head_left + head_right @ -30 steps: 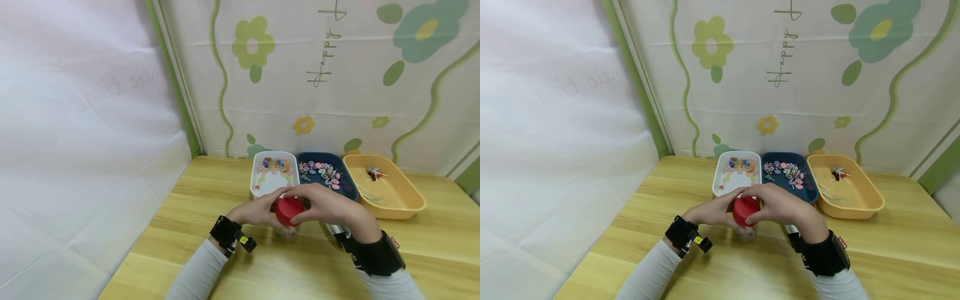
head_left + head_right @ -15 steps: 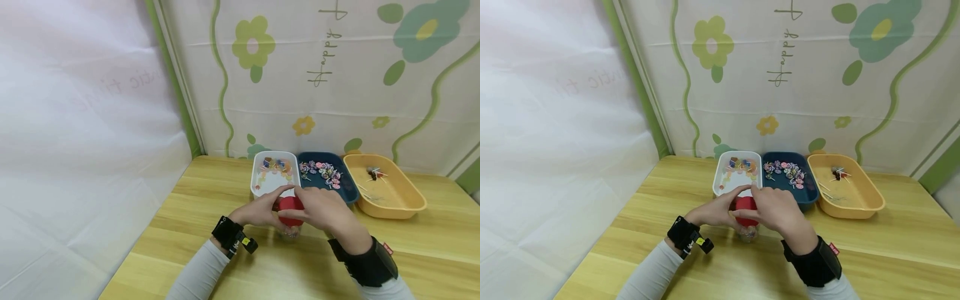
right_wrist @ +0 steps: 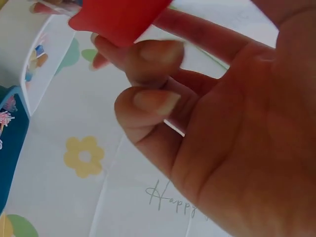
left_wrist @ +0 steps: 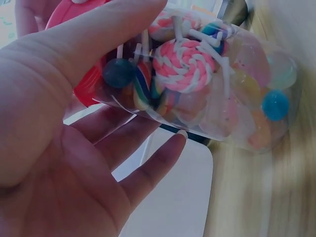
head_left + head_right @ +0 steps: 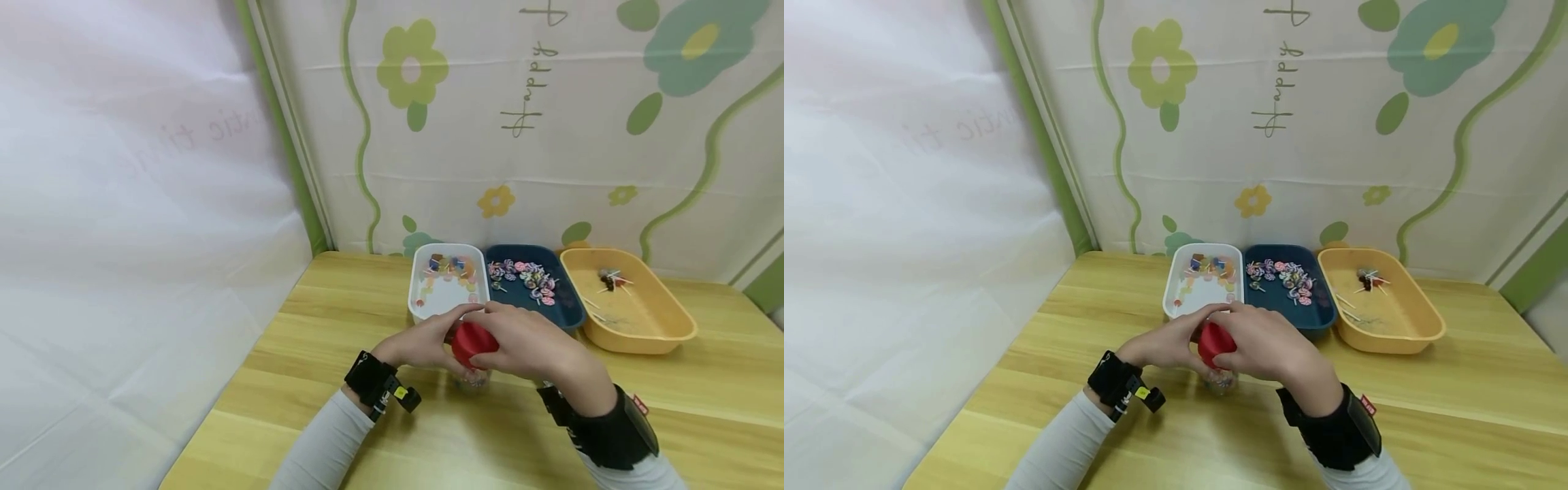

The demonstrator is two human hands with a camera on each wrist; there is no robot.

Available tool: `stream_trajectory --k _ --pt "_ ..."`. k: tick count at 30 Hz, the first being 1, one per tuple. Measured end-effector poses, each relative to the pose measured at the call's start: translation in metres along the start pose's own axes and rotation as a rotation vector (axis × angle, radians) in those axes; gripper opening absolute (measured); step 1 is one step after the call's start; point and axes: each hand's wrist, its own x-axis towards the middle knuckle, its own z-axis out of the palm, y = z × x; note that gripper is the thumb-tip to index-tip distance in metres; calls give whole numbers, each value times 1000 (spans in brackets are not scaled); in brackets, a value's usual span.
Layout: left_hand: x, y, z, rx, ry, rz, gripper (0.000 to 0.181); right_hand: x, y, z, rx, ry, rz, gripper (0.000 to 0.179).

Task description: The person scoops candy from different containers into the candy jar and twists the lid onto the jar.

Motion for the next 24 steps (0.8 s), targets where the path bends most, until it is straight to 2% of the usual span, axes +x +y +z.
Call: stream_trajectory --k 4,8,13,16,19,22,24 --pt "-1 0 0 8 6 10 95 1 1 3 -39 -11 7 48" --pt "-3 -1 1 18 31 -7 96 2 -2 7 -55 4 27 46" --pt "-3 -1 1 33 53 -22 99 1 -7 8 -40 13 -23 56" --pt "-1 0 2 55 57 -19 100 2 -6 7 -20 25 -18 49" --pt "0 4 2 89 56 -5 98 9 -6 11 -51 101 46 37" --pt "0 6 3 106 60 -8 97 15 -6 19 -130 197 119 48" --pt "0 7 4 88 56 -12 97 16 -7 23 -181 229 159 58"
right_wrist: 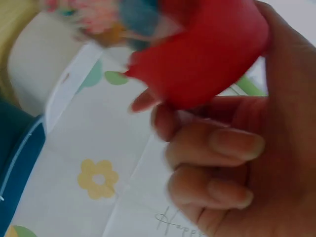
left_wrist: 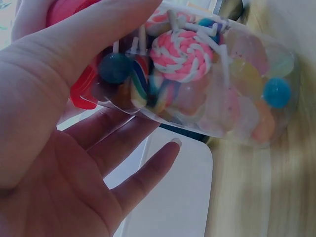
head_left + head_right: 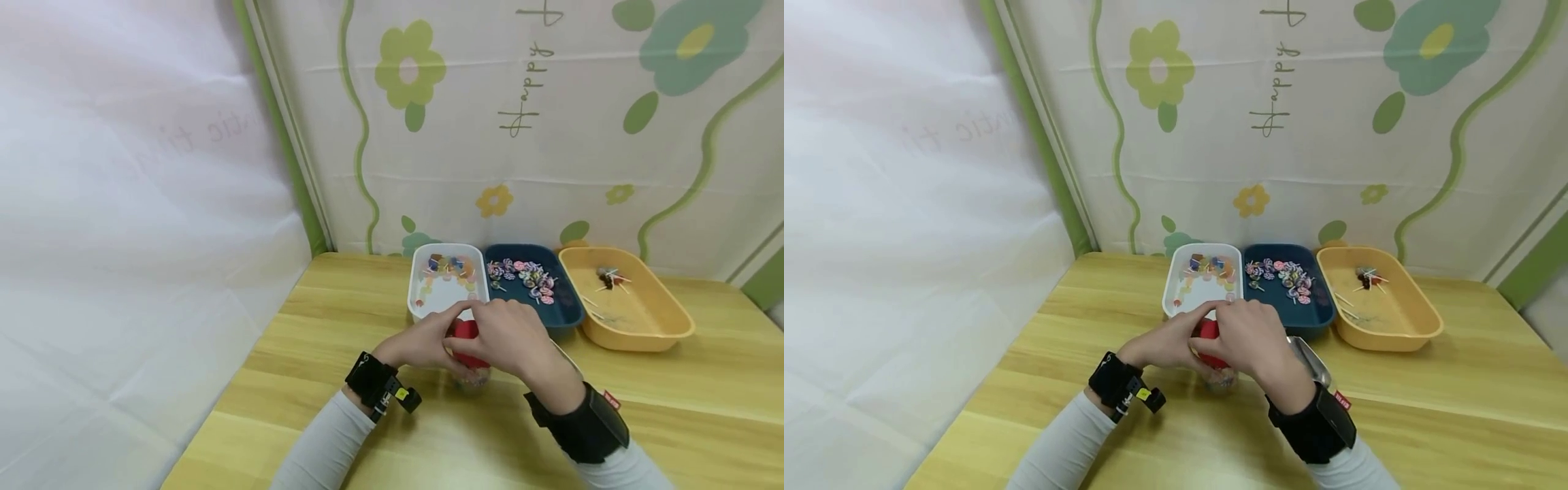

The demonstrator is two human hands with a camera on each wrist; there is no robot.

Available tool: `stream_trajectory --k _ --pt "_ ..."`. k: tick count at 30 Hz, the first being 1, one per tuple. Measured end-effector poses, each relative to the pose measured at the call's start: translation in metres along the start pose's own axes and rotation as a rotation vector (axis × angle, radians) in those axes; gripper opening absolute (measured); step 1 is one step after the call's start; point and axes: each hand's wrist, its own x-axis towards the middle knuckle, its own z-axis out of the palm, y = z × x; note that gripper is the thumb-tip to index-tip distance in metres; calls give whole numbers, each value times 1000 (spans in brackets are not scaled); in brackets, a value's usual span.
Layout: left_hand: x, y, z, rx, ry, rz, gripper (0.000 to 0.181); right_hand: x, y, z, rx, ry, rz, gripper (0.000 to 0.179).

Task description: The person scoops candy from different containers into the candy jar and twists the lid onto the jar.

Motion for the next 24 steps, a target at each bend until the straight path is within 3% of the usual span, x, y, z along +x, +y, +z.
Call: stream_trajectory --k 2,5,9,12,16,24 --pt "-1 0 -1 -20 -5 -1 97 0 -1 0 -15 -15 22 65" --pt "0 -1 -1 -25 -12 8 97 -4 3 -7 40 -110 24 68" --pt "1 -3 -3 -28 -17 16 97 -10 14 -24 214 -237 -57 64" --pt "1 -4 -3 -52 -22 21 98 -13 19 -30 298 -272 -138 58" --pt "1 -3 -2 -67 -20 10 98 -12 17 -29 287 -268 -176 44" --pt "1 1 -2 -22 -31 2 98 -11 4 -26 156 -256 -103 36"
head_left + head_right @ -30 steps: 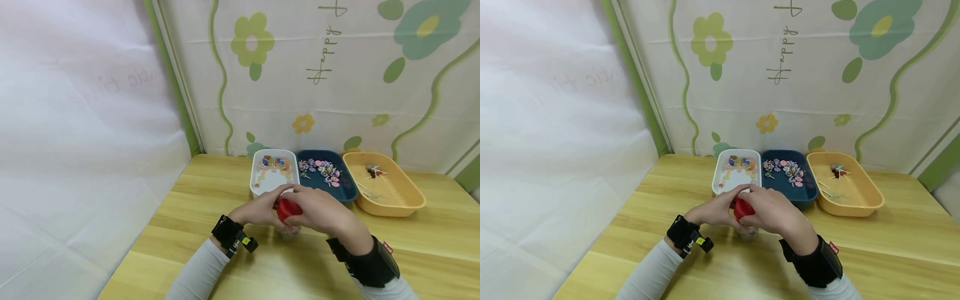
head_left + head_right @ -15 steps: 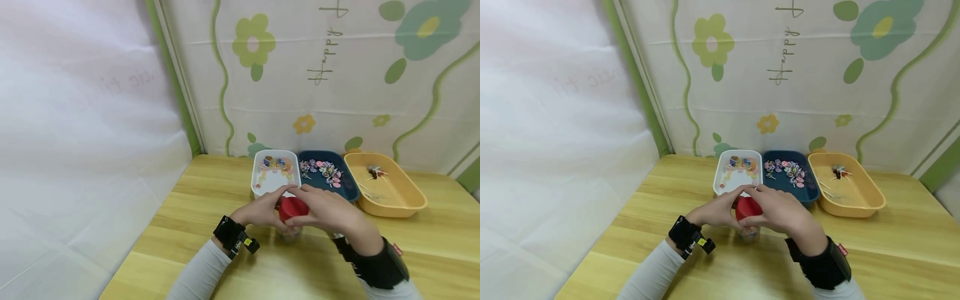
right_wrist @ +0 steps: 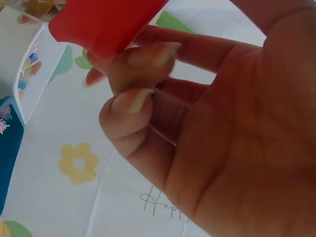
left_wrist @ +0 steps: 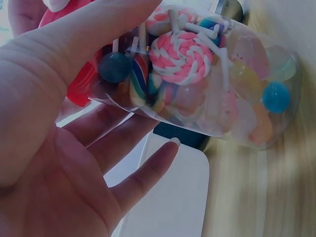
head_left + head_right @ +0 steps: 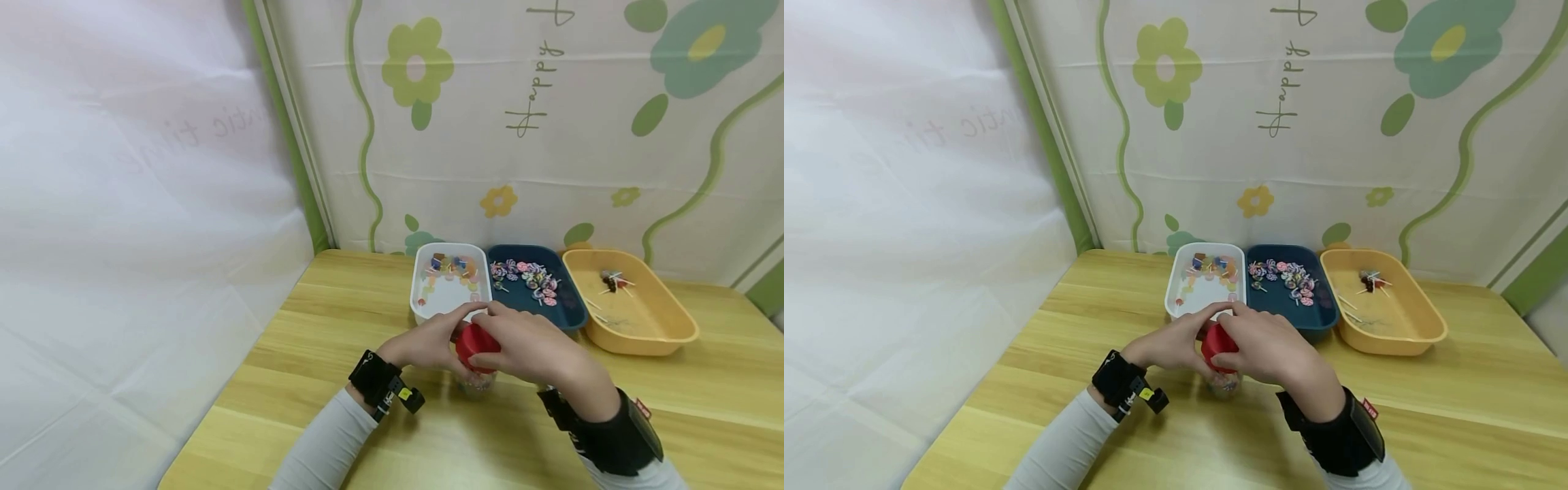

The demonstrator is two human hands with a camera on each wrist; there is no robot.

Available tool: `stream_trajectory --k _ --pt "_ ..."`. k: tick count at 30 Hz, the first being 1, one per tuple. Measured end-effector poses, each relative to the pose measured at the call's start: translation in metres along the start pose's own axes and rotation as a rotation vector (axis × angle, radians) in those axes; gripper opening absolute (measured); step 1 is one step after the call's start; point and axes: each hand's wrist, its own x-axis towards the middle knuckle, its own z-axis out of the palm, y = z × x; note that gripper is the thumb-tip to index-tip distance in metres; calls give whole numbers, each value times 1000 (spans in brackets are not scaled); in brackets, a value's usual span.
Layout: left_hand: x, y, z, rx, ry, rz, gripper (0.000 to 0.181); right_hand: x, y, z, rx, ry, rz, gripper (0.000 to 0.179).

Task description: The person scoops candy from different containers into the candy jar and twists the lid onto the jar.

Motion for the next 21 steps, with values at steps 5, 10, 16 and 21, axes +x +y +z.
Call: stream_trajectory --k 5,10,16,21 --pt "0 0 1 -15 0 -3 98 -2 2 2 -14 22 -6 39" --pt "1 -12 4 -81 -17 -13 100 -5 12 1 112 -35 -84 49" --pt "9 -34 7 -58 -22 27 98 1 16 1 140 -22 -133 45" --pt "9 -31 5 -51 -25 37 96 4 11 1 91 8 -93 43"
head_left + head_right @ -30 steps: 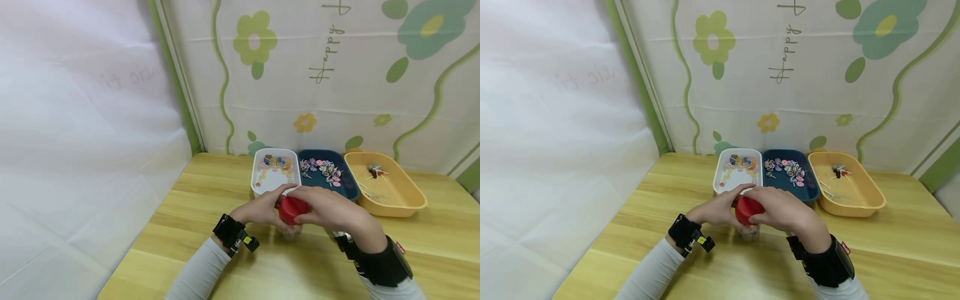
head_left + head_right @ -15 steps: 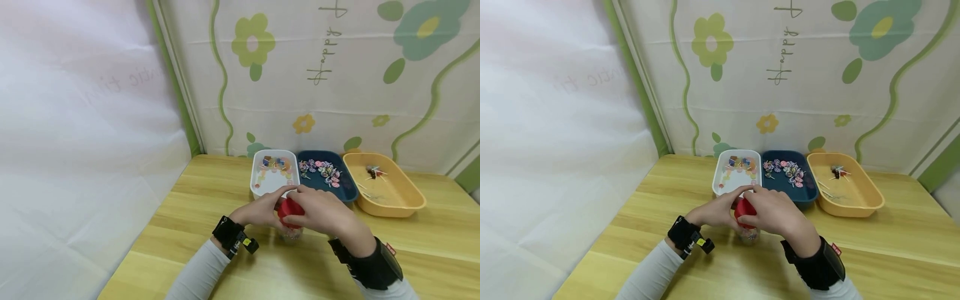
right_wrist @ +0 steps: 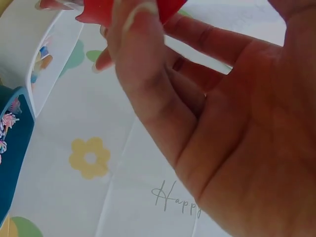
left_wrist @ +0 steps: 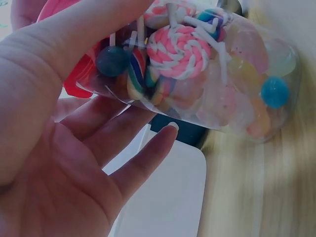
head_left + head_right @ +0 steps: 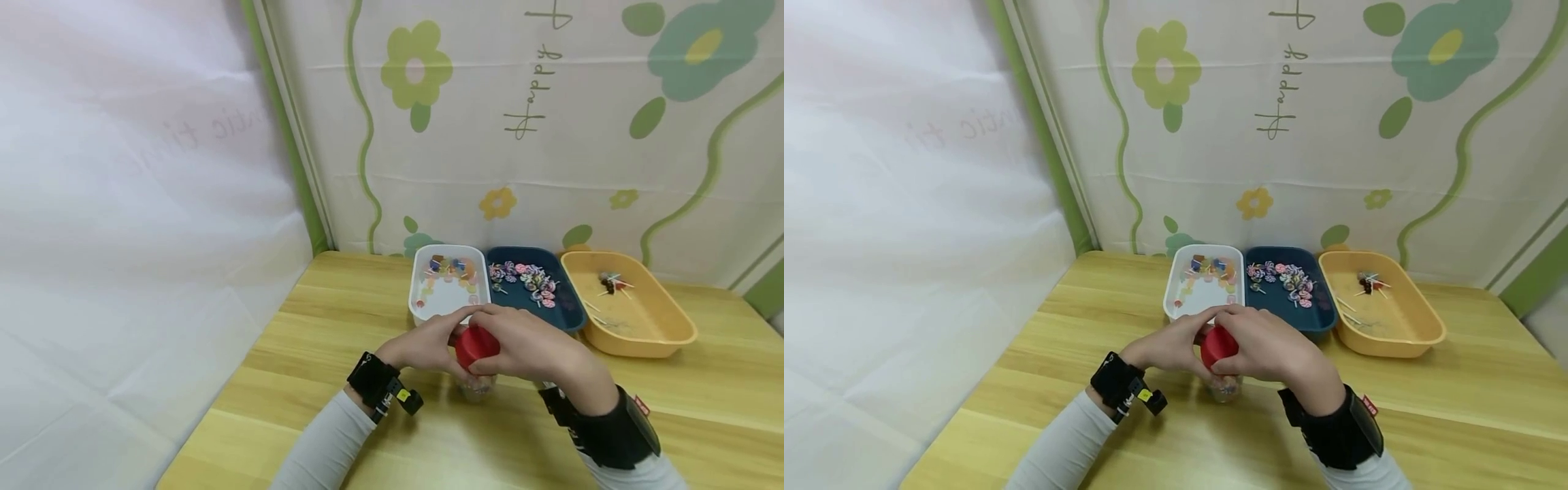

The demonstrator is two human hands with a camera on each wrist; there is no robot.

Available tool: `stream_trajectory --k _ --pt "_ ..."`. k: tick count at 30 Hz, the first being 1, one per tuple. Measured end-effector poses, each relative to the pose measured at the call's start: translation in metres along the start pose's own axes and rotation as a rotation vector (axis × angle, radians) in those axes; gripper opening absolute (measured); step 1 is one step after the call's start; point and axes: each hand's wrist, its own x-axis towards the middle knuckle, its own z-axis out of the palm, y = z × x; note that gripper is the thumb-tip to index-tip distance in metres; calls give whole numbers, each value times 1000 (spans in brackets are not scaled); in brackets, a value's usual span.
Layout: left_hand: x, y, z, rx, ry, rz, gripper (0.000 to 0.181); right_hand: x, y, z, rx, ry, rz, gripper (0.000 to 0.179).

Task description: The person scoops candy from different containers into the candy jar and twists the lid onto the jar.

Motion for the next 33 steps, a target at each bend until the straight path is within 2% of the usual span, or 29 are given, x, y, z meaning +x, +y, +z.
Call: stream_trajectory --k 4,7,10,12,17,22,25,29,33 --pt "-3 13 1 -13 40 -16 97 -2 -6 0 -32 20 54 39" --pt "-5 22 2 -9 66 -28 97 -4 -13 2 -67 28 150 41" --pt "-4 24 4 -19 66 -31 98 -5 -20 3 -92 45 252 46" --pt "-2 24 5 -41 62 -28 99 -6 -23 4 -103 61 289 46" --pt "0 22 4 -63 41 -11 100 -4 -21 3 -103 69 274 40" --pt "-2 16 -1 -122 -8 -18 102 -6 -10 -4 -49 31 161 33" --pt "-3 9 -1 -163 -41 -44 101 -8 -4 -8 17 -6 134 35" --pt "5 -8 10 -136 -92 -26 91 -9 -2 -8 57 -7 225 38" --pt "14 -18 22 -76 -137 12 72 -7 -5 -6 21 31 313 38"
